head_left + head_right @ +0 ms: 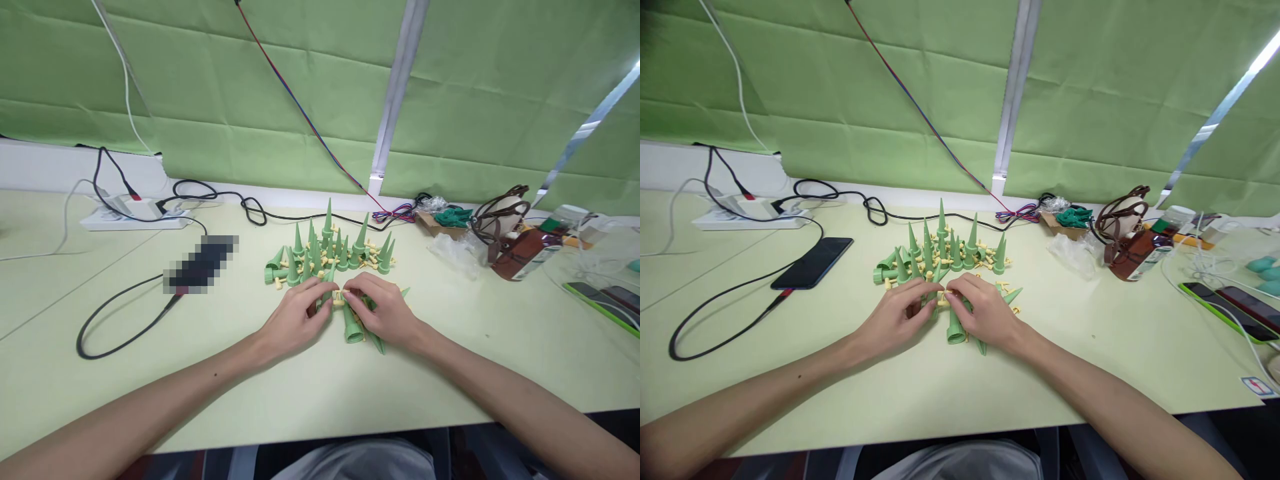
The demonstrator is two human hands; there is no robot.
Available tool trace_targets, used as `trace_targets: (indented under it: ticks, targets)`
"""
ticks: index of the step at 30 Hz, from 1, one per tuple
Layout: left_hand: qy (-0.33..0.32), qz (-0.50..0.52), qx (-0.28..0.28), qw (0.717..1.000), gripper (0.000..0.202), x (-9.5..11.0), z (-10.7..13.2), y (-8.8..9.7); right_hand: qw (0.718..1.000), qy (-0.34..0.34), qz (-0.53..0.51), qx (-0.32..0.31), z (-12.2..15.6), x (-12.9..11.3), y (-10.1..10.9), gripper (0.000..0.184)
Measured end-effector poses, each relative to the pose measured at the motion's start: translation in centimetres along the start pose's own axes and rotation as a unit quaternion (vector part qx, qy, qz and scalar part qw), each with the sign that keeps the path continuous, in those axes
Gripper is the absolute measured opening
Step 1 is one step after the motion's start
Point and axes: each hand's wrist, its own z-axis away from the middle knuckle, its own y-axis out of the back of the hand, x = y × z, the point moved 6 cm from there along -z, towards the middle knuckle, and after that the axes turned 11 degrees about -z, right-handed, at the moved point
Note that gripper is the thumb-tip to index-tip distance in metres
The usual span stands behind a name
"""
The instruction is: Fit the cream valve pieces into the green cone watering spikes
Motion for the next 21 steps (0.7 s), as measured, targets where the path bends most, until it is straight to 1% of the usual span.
trace_targets:
  ticks: [21]
  targets:
    - [-0.009,-0.003,-0.006,1.0,0.027,-0.16,0.0,-0.35,1.0,-0.004,-0.002,-0.011,0.17,0.31,-0.28,0.01]
